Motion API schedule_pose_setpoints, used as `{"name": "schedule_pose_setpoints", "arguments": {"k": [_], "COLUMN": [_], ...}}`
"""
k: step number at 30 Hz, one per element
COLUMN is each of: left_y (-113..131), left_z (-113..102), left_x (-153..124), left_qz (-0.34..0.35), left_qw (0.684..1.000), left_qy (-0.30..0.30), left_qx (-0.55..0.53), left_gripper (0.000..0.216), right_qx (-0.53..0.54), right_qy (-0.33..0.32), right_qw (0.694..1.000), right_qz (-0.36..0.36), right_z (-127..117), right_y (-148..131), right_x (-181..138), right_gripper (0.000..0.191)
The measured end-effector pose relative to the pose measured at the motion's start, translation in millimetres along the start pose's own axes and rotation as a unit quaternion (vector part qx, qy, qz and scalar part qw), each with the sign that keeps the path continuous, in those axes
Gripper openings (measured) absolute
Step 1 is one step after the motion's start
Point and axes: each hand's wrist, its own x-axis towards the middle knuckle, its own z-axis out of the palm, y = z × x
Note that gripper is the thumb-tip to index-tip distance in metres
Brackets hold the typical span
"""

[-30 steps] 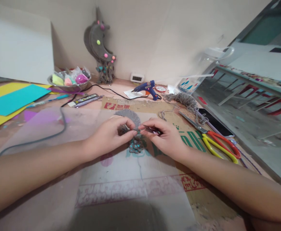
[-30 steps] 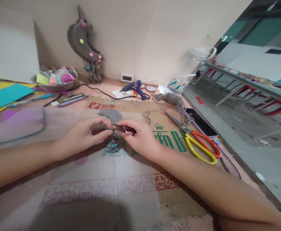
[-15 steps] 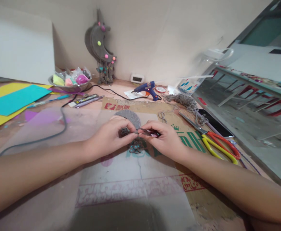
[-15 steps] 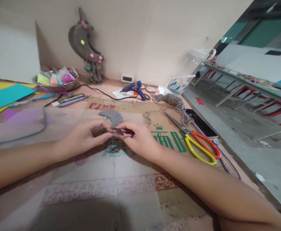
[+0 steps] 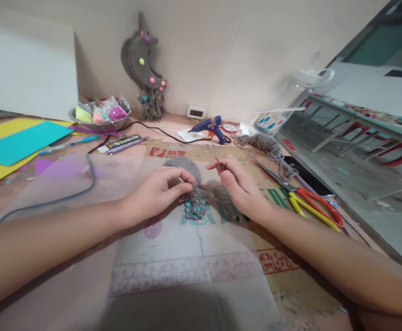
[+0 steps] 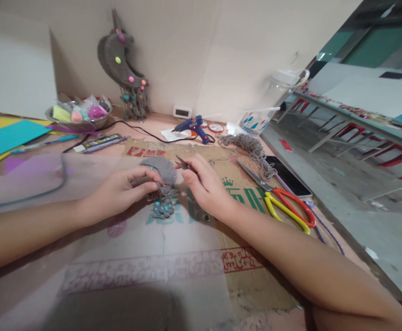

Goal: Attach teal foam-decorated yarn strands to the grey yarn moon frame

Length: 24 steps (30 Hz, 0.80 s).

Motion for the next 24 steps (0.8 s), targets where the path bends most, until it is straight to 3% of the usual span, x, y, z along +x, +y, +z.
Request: {"name": "schedule_pose_setpoints", "arguments": {"k": [5,13,24], "left_y": [-4.6,-12.6,-14.3], "left_z": [0.8,1.9,1.6], "left_x": [1.6,3.2,4.4], "left_qz": [-0.013,-0.005,0.014], "left_qw": [0.998,0.996,0.998], "left_qy": [-0.019,-0.018,-0.015], "left_qx": [-0.055,-0.084,-0.053], "left_gripper": [0.014,0.017,0.016], "right_qx": [-0.064,-0.119,-0.122], "right_qy": [-0.043,-0.068,-0.078], "right_qw": [0.996,0.986,0.985], "right_qz": [-0.040,-0.092,-0.097], "right_z": [2.7,4.4,7.3], "right_y": [4.0,8.7,9.8], "right_x": [0.7,0.5,0.4], "right_gripper": [0.033,0.037,0.041]}}
